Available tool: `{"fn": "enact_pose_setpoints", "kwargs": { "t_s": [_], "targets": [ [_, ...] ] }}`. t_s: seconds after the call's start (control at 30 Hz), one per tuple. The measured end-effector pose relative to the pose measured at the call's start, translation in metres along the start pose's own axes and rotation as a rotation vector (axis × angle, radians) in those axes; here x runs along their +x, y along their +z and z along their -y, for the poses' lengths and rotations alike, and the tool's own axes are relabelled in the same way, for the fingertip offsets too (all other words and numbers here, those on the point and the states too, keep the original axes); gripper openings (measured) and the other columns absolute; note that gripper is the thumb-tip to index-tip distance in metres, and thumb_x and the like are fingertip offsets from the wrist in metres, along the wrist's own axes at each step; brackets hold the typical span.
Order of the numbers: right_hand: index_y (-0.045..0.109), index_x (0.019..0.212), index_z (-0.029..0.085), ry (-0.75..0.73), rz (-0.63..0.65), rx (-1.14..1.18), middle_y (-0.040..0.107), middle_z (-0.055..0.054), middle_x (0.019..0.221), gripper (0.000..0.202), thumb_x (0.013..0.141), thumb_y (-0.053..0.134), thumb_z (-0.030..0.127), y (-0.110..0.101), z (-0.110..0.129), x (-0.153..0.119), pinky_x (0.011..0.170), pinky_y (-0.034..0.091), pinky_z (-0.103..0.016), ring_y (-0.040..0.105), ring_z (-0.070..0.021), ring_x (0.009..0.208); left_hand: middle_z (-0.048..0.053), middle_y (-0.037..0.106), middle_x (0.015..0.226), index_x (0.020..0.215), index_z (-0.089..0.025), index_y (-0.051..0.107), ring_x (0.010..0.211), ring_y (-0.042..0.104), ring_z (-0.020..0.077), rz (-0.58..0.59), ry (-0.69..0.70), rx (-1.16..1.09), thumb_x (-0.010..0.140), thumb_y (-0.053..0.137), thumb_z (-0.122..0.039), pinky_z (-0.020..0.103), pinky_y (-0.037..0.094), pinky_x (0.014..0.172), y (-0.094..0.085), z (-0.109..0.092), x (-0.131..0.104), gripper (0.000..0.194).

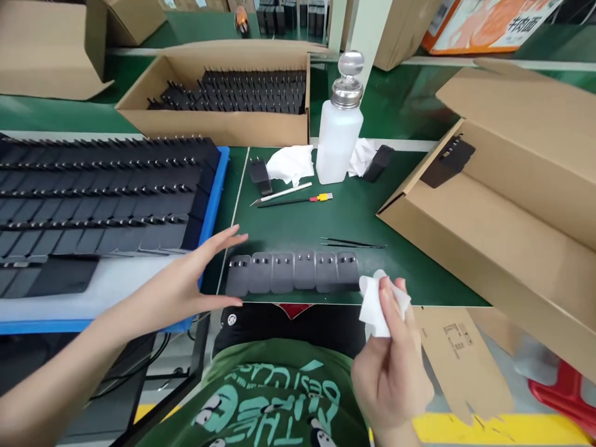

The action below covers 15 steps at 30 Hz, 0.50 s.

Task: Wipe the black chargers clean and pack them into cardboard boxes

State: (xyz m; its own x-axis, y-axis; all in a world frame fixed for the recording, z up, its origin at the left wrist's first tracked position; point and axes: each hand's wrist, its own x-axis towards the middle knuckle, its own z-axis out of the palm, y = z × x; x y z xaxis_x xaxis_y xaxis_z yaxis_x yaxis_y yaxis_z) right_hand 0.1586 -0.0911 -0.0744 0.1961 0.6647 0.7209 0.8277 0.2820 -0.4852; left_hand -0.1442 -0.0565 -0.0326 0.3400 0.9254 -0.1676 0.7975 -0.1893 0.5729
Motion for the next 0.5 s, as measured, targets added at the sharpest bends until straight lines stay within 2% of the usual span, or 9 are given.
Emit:
{"fn": "enact_pose_setpoints", "kwargs": {
  "t_s": [0.07,0.13,0.2,0.27,0.33,0.4,0.43,0.5],
  "targets": [
    [0.06,0.136,0.02,-0.012,0.004,-0.078,0.066,-0.009,0.131,0.057,0.086,0.051,-0.004,0.005,0.0,0.0,0.101,0.055,-0.047,0.064,-0.031,0.12,0.006,0.052,0.149,0.156,-0.038,0.007,0.134,0.054,0.0272,0.014,-0.013,-0.064,0.081,0.073,-0.051,0.041,0.054,0.101,0.005,0.008,0.007,0.101],
    [0.054,0.142,0.017,-0.065,0.047,-0.153,0.062,-0.012,0.135,0.06,0.085,0.05,-0.005,0.011,0.003,-0.004,0.108,0.048,-0.054,0.059,-0.0328,0.126,0.004,0.059,0.143,0.155,-0.038,0.01,0.131,0.056,0.0261,0.023,0.009,-0.123,0.082,0.073,-0.051,0.039,0.055,0.098,0.007,0.012,0.011,0.097],
    [0.048,0.145,0.011,-0.15,0.192,-0.236,0.062,-0.015,0.135,0.062,0.086,0.046,-0.006,0.021,0.017,-0.013,0.117,0.035,-0.058,0.056,-0.031,0.13,0.004,0.061,0.14,0.154,-0.039,0.011,0.13,0.058,0.0255,0.01,0.032,-0.165,0.083,0.072,-0.051,0.038,0.055,0.097,0.008,0.015,0.012,0.094],
    [0.047,0.143,0.004,-0.245,0.358,-0.264,0.064,-0.017,0.131,0.059,0.086,0.04,-0.008,0.035,0.043,-0.024,0.123,0.025,-0.053,0.055,-0.0271,0.131,0.003,0.062,0.139,0.154,-0.039,0.011,0.126,0.061,0.0254,-0.005,0.043,-0.194,0.082,0.073,-0.051,0.036,0.057,0.093,0.011,0.018,0.011,0.095],
    [0.056,0.134,0.001,-0.321,0.436,-0.193,0.066,-0.016,0.13,0.052,0.086,0.038,-0.007,0.051,0.075,-0.03,0.124,0.026,-0.047,0.054,-0.0262,0.133,0.002,0.063,0.138,0.154,-0.039,0.011,0.123,0.063,0.0248,-0.014,0.056,-0.215,0.082,0.074,-0.044,0.034,0.058,0.09,0.014,0.022,0.009,0.095],
    [0.063,0.126,0.002,-0.418,0.478,-0.037,0.066,-0.013,0.13,0.045,0.088,0.039,-0.003,0.062,0.101,-0.028,0.121,0.033,-0.042,0.055,-0.0272,0.131,0.001,0.061,0.14,0.155,-0.038,0.01,0.12,0.065,0.023,-0.008,0.083,-0.217,0.084,0.069,-0.031,0.033,0.058,0.09,0.016,0.025,0.008,0.092],
    [0.065,0.122,0.003,-0.471,0.513,0.067,0.067,-0.013,0.128,0.042,0.09,0.039,0.001,0.063,0.109,-0.023,0.119,0.037,-0.04,0.058,-0.0269,0.129,0.001,0.06,0.141,0.155,-0.038,0.009,0.12,0.065,0.0222,-0.003,0.096,-0.204,0.085,0.064,-0.025,0.033,0.057,0.091,0.017,0.026,0.008,0.09],
    [0.066,0.119,0.004,-0.547,0.679,0.306,0.071,-0.009,0.123,0.038,0.094,0.037,0.009,0.054,0.111,-0.01,0.114,0.044,-0.031,0.064,-0.0206,0.121,0.002,0.059,0.143,0.156,-0.037,0.007,0.12,0.065,0.0224,-0.007,0.1,-0.164,0.086,0.059,-0.021,0.035,0.057,0.091,0.02,0.027,0.008,0.089]
  ]
}}
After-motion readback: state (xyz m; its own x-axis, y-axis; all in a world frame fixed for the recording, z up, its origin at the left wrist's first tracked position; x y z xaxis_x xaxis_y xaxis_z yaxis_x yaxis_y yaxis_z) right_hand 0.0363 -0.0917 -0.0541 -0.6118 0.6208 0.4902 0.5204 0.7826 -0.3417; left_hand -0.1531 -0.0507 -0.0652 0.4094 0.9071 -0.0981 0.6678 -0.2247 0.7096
